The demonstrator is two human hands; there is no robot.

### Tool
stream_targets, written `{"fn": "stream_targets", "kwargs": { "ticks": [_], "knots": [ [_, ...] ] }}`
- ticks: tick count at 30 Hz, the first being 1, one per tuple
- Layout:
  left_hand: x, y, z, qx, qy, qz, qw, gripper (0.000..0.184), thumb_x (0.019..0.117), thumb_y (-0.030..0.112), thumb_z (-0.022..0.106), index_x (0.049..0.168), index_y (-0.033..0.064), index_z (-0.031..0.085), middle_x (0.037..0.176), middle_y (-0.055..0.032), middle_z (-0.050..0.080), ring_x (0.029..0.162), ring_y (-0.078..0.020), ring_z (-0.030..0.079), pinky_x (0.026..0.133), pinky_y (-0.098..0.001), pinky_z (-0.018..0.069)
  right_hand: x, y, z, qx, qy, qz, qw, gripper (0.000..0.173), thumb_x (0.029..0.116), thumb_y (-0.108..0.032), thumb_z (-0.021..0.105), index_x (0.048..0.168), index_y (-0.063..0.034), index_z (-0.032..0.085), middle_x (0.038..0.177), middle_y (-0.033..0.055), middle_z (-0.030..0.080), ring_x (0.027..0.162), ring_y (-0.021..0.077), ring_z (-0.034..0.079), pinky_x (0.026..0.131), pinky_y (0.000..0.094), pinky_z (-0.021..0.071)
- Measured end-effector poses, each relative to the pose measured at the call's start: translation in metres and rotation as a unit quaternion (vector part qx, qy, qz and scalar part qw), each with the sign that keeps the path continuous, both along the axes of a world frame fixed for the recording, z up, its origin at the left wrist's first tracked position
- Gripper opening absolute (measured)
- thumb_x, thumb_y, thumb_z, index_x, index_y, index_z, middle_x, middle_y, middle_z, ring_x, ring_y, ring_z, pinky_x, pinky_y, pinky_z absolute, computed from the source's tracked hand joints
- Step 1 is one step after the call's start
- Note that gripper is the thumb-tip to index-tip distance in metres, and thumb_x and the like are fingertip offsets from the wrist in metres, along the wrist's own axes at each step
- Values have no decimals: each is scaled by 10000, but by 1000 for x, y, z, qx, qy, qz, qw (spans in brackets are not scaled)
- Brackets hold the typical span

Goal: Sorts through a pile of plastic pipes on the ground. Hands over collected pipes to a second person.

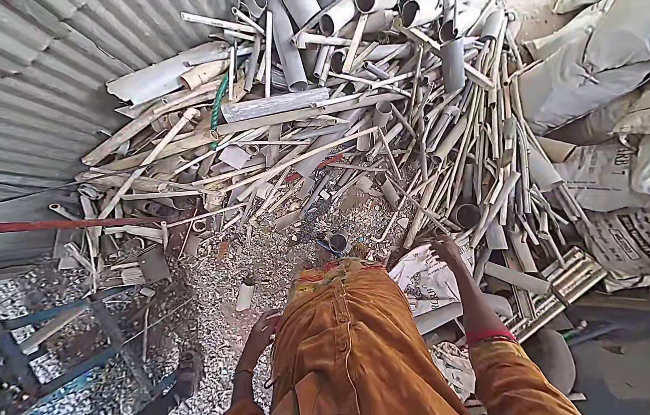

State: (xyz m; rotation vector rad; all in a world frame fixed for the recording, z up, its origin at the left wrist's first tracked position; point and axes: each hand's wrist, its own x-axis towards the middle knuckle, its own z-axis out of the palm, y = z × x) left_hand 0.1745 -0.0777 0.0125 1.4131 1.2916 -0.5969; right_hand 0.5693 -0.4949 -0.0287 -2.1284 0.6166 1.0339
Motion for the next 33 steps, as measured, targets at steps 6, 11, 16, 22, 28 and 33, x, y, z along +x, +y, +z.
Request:
{"fn": "stream_targets", "kwargs": {
  "ticks": [6,11,16,22,28,33],
  "knots": [
    [-29,-2,-5,1,49,-62,997,401,1057,99,538,1437,-23,498,1186,-259,678,1045,-320,669,933,-480,520,-70,-6,-14,-7,27,-48,998,317,1073,-178,520,1324,5,585,1097,227,685,869,297,675,761,466,542],
    [-48,56,-27,12,47,-67,997,410,1069,185,535,1448,32,504,1259,-254,653,1039,-377,668,871,-566,527,-148,41,-26,24,76,21,997,326,1062,-188,537,1331,-13,594,1115,224,689,906,311,678,807,486,540],
    [-46,106,-13,60,-42,2,997,429,1083,195,497,1475,24,471,1381,-272,581,1171,-420,633,951,-567,517,-203,92,-11,30,72,202,976,347,1015,-203,614,1303,-13,643,1207,264,674,1128,395,644,983,575,471],
    [-87,126,-1,55,-50,10,997,402,1076,172,510,1461,60,489,1352,-229,613,1141,-372,654,921,-551,522,-235,106,-5,7,58,238,970,313,1047,-199,568,1268,3,662,1084,259,697,956,368,673,877,548,510],
    [-171,84,-18,9,32,127,991,411,1073,198,523,1464,78,492,1353,-217,616,1164,-373,631,946,-557,494,-225,104,-23,1,81,259,962,244,1040,-152,602,1230,-20,682,1002,208,710,832,292,666,767,487,535],
    [-208,36,-22,-35,67,155,985,444,1044,228,590,1451,70,510,1291,-243,631,1080,-369,638,907,-541,504,-188,140,-20,-7,87,246,965,309,1065,-153,557,1323,7,609,1120,227,692,909,323,676,775,497,540]
  ]
}}
